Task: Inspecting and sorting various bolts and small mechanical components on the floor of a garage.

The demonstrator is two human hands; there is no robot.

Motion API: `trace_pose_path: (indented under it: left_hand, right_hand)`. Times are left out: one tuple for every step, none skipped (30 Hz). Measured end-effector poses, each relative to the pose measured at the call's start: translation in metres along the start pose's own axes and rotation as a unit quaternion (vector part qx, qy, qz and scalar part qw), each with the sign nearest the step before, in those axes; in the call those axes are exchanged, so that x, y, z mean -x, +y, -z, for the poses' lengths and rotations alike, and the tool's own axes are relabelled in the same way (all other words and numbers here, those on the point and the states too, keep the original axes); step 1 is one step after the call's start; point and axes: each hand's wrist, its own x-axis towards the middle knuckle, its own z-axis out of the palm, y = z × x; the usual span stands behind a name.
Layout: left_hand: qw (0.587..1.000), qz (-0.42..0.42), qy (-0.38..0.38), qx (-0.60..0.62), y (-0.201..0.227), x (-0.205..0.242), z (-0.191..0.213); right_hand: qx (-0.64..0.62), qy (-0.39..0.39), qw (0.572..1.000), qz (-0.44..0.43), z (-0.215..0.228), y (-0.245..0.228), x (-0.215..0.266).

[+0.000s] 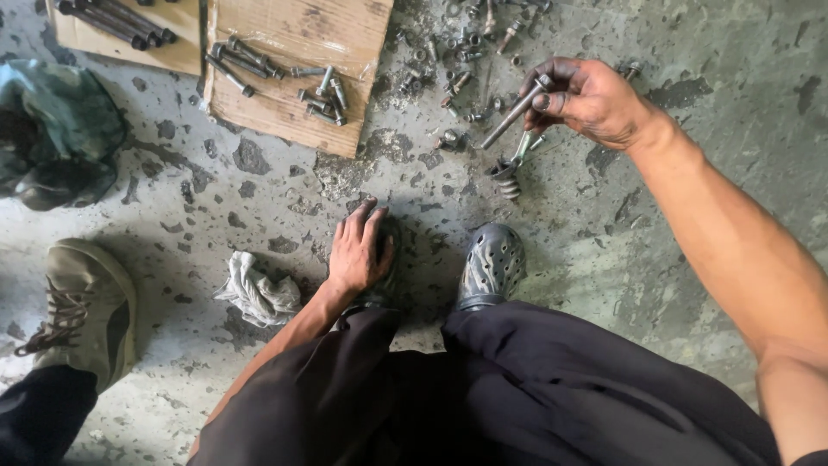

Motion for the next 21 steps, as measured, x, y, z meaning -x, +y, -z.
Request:
trace_pose_path:
  left_hand:
    - [1.000, -0.002, 0.003, 0.001, 0.000, 0.000, 0.000]
    - [1.000, 0.004, 0.005, -0.001, 0.001, 0.000, 0.001]
    - [1.000, 0.001, 0.005, -0.001, 0.001, 0.000, 0.002]
    - [1.000, 0.000, 0.008, -0.003, 0.001, 0.001, 0.003]
    - [1.000, 0.009, 0.013, -0.007, 0.002, 0.000, 0.002]
    - [1.000, 0.017, 0.003, -0.006, 0.002, 0.000, 0.001]
    - [1.000, 0.025, -0.007, -0.005, 0.002, 0.000, 0.002]
    - [0.999, 0.045, 0.005, -0.018, 0.000, 0.002, 0.001]
    - [0.999, 0.041, 0.001, -0.019, -0.003, 0.004, 0.001]
    - [0.999, 0.035, -0.003, -0.016, -0.005, 0.005, -0.001]
    - [0.998, 0.054, 0.008, -0.026, -0.006, 0.010, -0.001]
    - [0.999, 0.029, 0.019, -0.021, -0.007, 0.011, -0.004]
    - [0.999, 0.003, 0.029, -0.017, -0.007, 0.011, -0.007]
    - [0.999, 0.013, 0.037, -0.023, -0.007, 0.011, -0.003]
    - [0.999, 0.002, 0.033, -0.023, -0.007, 0.010, 0.001]
    - [0.999, -0.014, 0.025, -0.020, -0.005, 0.008, 0.002]
    - [0.999, -0.010, 0.031, -0.022, -0.007, 0.010, 0.002]
    - [0.999, -0.016, 0.022, -0.022, -0.008, 0.010, 0.000]
    - [0.999, -0.022, 0.013, -0.022, -0.008, 0.010, -0.002]
    - [0.999, -0.021, 0.016, -0.021, -0.010, 0.011, -0.003]
    - [0.999, -0.022, 0.020, -0.022, -0.012, 0.011, -0.004]
  right_hand:
    - [0.000, -0.001, 1.000, -0.002, -0.002, 0.000, -0.001]
    - [0.000, -0.008, 1.000, -0.003, -0.005, 0.005, -0.004]
    - [0.089, 0.015, 0.995, -0.034, -0.009, 0.009, -0.007]
    - [0.179, 0.032, 0.981, -0.064, -0.014, 0.014, -0.013]
    - [0.181, 0.021, 0.981, -0.063, -0.018, 0.033, -0.012]
    - [0.208, -0.033, 0.975, -0.062, -0.022, 0.051, -0.016]
    - [0.236, -0.087, 0.966, -0.061, -0.026, 0.068, -0.020]
    - [0.238, -0.112, 0.963, -0.053, -0.038, 0.084, -0.020]
    - [0.221, -0.122, 0.965, -0.066, -0.049, 0.101, -0.021]
    - [0.206, -0.129, 0.967, -0.082, -0.058, 0.116, -0.017]
    - [0.210, -0.151, 0.963, -0.078, -0.080, 0.108, -0.017]
    - [0.337, -0.109, 0.933, -0.062, -0.098, 0.098, -0.011]
    - [0.456, -0.064, 0.887, -0.040, -0.114, 0.089, -0.004]
    - [0.460, -0.075, 0.884, -0.033, -0.120, 0.090, -0.006]
    - [0.473, -0.062, 0.879, 0.004, -0.123, 0.091, -0.007]
    - [0.485, -0.043, 0.873, 0.037, -0.127, 0.092, -0.004]
    - [0.488, -0.049, 0.871, 0.040, -0.121, 0.100, -0.009]
    - [0.473, -0.040, 0.880, 0.019, -0.114, 0.107, -0.011]
    - [0.457, -0.031, 0.889, -0.002, -0.107, 0.115, -0.014]
    - [0.459, -0.032, 0.888, -0.001, -0.098, 0.119, -0.021]
    - [0.439, 0.005, 0.898, -0.040, -0.088, 0.124, -0.028]
